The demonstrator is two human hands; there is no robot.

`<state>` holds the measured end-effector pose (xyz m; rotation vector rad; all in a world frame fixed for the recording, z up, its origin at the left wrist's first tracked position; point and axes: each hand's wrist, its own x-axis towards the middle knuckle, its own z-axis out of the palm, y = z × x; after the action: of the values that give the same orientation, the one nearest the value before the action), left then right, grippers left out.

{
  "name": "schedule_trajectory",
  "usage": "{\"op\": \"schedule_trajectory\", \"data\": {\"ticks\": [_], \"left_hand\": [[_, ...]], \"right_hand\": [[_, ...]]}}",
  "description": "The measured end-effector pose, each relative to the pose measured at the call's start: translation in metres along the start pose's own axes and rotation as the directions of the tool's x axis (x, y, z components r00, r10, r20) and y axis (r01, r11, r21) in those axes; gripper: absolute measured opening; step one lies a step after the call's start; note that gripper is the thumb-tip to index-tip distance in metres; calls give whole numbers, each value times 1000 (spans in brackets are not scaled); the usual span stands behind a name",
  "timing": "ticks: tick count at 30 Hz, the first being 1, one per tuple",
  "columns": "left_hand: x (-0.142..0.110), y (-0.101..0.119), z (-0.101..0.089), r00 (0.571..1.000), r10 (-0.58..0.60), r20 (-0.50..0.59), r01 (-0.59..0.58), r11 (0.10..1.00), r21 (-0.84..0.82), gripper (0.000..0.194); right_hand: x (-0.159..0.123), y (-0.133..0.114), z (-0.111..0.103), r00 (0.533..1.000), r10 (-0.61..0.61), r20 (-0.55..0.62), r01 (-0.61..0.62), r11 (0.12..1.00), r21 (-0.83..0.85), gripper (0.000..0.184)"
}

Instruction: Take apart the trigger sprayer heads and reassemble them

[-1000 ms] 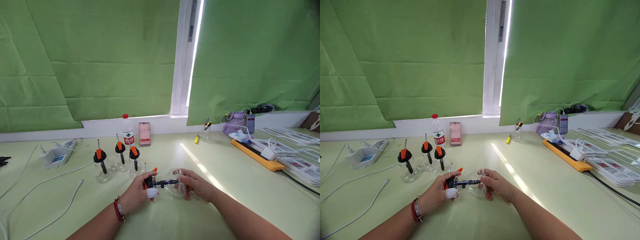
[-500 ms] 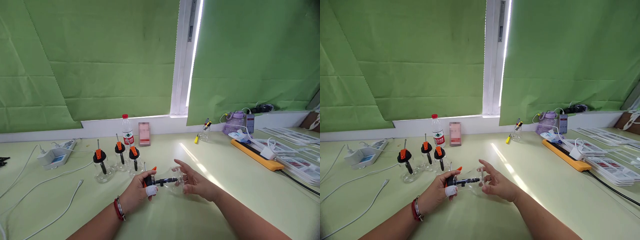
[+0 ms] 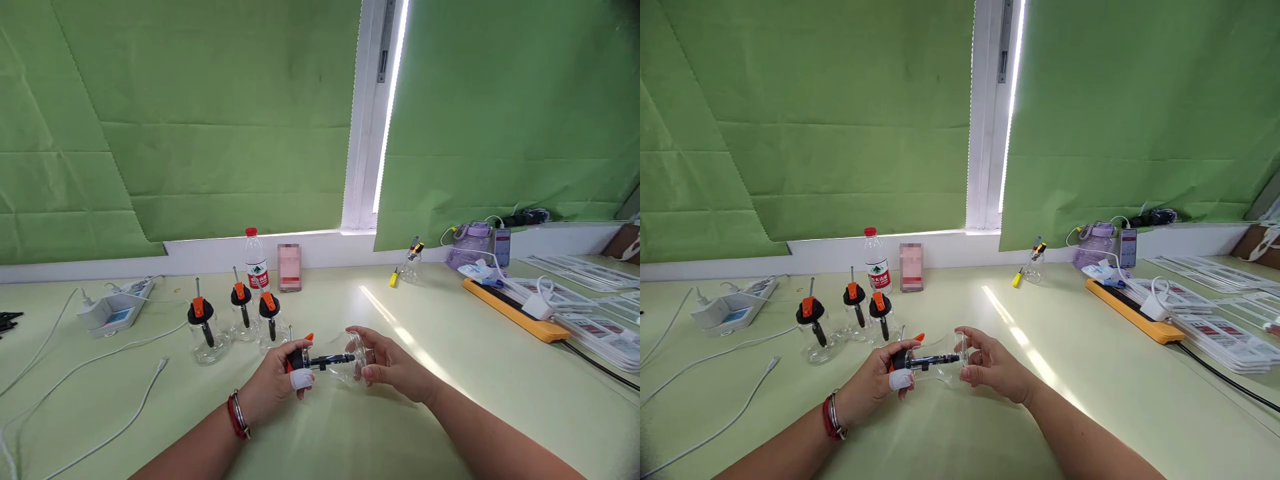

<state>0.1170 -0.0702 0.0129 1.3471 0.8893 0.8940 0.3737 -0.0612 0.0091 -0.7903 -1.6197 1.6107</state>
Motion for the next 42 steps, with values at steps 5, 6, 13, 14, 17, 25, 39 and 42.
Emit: {"op": "schedule_trajectory", "data": {"ticks": [5, 6, 13, 14, 17, 25, 39, 42], "left_hand": [[1, -5, -2, 1000, -5, 5, 5, 1000, 21, 59], [1, -5, -2, 1000, -6, 6, 6, 1000, 25, 59], [1, -10, -3, 1000, -13, 18, 13, 999, 40, 61], [1, -10, -4, 1000, -17, 18, 17, 999, 34, 61], [2, -11, -4, 1000, -20, 23, 19, 1000, 24, 61], [1, -7, -6, 1000, -16, -3, 16, 998, 60, 60], [0, -6, -4, 1000, -7, 24, 4, 991, 133, 60], [0, -6, -5, 1000, -10, 30, 6, 991, 135, 61]], "right_hand": [[2, 1, 2, 1000, 22, -12, -21, 999, 39, 59], [3, 1, 2, 999, 30, -11, -29, 999, 42, 57], [7, 10, 6, 985, 163, -57, -159, 984, 74, 48], [7, 11, 5, 983, 173, -62, -169, 983, 69, 50], [5, 9, 2, 986, 163, -44, -163, 987, 13, 54], [-2, -1, -5, 999, -41, 25, 42, 998, -46, 79], [6, 4, 2, 992, 123, 6, -123, 992, 26, 43], [7, 5, 5, 988, 148, -35, -146, 989, 37, 44]]}}
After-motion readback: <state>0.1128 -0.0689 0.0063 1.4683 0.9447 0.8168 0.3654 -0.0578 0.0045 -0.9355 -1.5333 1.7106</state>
